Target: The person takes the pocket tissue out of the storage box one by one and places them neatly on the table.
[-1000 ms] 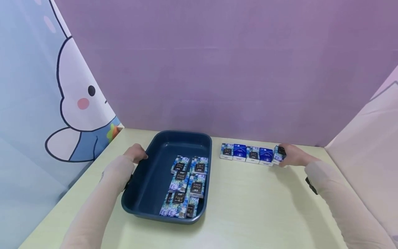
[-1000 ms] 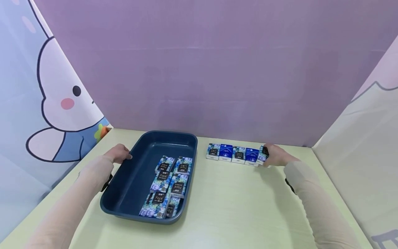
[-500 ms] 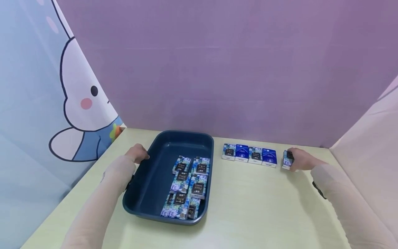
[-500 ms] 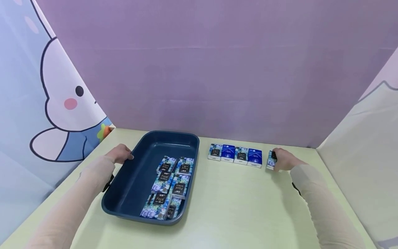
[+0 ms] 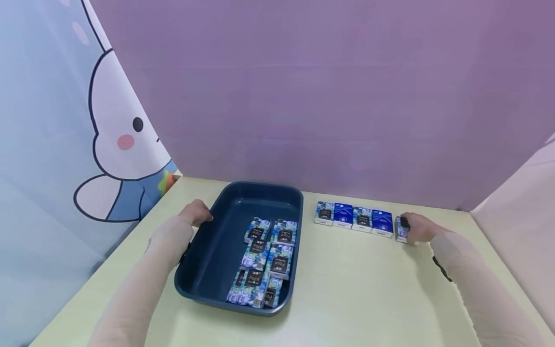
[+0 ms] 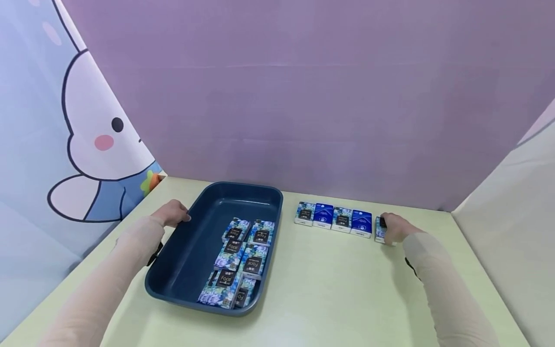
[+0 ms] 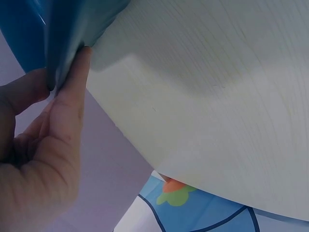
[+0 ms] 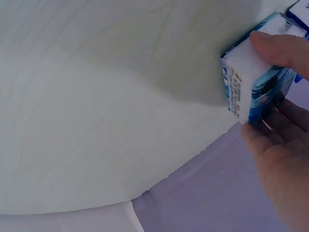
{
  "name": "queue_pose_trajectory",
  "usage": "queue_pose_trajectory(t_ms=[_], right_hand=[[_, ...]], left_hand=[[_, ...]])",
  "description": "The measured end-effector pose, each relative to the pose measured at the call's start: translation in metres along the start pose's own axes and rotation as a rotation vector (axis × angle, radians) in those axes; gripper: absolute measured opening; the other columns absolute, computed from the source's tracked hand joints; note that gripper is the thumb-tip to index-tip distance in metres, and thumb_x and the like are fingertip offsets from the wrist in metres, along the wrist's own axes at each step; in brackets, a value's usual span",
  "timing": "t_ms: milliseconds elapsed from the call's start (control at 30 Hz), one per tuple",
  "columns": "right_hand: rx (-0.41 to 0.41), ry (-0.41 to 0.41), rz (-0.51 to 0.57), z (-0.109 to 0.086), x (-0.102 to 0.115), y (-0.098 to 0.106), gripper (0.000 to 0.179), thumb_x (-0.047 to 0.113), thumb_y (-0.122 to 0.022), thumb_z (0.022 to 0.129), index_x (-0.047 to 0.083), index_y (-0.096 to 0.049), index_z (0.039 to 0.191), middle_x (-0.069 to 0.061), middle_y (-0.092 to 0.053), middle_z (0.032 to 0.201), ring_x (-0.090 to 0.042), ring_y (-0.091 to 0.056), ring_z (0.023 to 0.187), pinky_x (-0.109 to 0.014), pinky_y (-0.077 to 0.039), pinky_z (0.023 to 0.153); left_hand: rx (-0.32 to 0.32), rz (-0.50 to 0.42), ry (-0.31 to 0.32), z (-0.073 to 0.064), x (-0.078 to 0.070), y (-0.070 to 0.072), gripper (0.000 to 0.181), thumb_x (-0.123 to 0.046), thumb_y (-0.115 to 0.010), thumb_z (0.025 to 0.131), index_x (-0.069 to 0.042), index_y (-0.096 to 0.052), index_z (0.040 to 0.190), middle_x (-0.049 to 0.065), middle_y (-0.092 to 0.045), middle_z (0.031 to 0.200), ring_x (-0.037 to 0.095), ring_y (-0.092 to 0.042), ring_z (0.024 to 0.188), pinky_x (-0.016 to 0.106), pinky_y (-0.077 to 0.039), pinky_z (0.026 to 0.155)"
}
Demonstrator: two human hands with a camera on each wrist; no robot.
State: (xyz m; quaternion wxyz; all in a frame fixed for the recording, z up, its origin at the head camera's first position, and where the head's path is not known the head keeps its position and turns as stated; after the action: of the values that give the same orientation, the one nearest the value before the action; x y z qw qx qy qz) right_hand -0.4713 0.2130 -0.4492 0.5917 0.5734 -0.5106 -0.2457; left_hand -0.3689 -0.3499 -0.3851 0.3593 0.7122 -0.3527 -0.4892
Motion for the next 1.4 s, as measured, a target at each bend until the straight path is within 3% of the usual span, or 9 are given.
queue_pose_trajectory(t_ms=[167, 400, 667, 1033, 1400], right_hand=[[0.011, -0.016, -0.017, 0.003, -0.001, -0.001, 0.082, -0.003, -0.069, 0.054, -0.021, -0.032, 0.126, -0.037, -0.048, 0.115, -0.037, -0.051, 0.091, -0.056, -0.042, 0.086], [0.006, 0.022, -0.012, 0.011, 0.001, -0.002, 0.081, -0.005, -0.067, 0.053, -0.019, -0.035, 0.126, -0.033, -0.052, 0.11, -0.035, -0.052, 0.091, -0.056, -0.042, 0.085], [0.004, 0.027, -0.024, 0.016, 0.004, -0.002, 0.08, -0.006, -0.067, 0.054, -0.019, -0.035, 0.126, -0.035, -0.05, 0.112, -0.039, -0.051, 0.093, -0.058, -0.04, 0.088], [0.001, 0.016, -0.017, 0.013, 0.005, -0.006, 0.081, -0.007, -0.068, 0.054, -0.018, -0.034, 0.127, -0.033, -0.051, 0.113, -0.037, -0.051, 0.092, -0.058, -0.04, 0.088], [0.001, -0.019, -0.022, 0.016, 0.007, -0.005, 0.082, -0.007, -0.067, 0.059, -0.018, -0.029, 0.131, -0.038, -0.043, 0.122, -0.046, -0.047, 0.103, -0.062, -0.033, 0.094]], left_hand=[[0.001, 0.0, -0.002, -0.005, -0.005, 0.002, 0.04, -0.009, -0.054, 0.086, 0.015, -0.051, 0.118, 0.031, -0.051, 0.122, 0.035, -0.058, 0.102, 0.033, -0.053, 0.075], [-0.016, 0.018, 0.006, -0.009, -0.009, 0.006, 0.03, -0.009, -0.055, 0.085, 0.012, -0.058, 0.107, 0.026, -0.059, 0.11, 0.023, -0.057, 0.082, 0.029, -0.05, 0.067], [-0.006, -0.006, 0.021, -0.01, -0.007, 0.002, 0.038, -0.008, -0.054, 0.086, 0.015, -0.051, 0.117, 0.03, -0.051, 0.123, 0.036, -0.057, 0.105, 0.034, -0.053, 0.076], [-0.01, -0.007, -0.016, -0.009, -0.005, -0.001, 0.034, -0.008, -0.055, 0.086, 0.014, -0.055, 0.112, 0.029, -0.055, 0.117, 0.034, -0.06, 0.098, 0.033, -0.053, 0.073], [-0.007, -0.002, -0.003, -0.005, -0.002, 0.001, 0.036, -0.009, -0.055, 0.086, 0.014, -0.054, 0.114, 0.029, -0.054, 0.119, 0.033, -0.06, 0.099, 0.033, -0.053, 0.074]])
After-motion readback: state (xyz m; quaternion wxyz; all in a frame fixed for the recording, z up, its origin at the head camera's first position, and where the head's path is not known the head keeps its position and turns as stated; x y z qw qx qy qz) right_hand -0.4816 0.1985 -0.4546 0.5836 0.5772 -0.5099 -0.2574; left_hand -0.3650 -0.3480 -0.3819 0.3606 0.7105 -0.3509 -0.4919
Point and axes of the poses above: each hand's wrist, its own z-axis towards the middle knuckle, its own y-axis out of the back of the hand, x = y × z, the point moved 7 cm from there along z, towards the middle knuckle
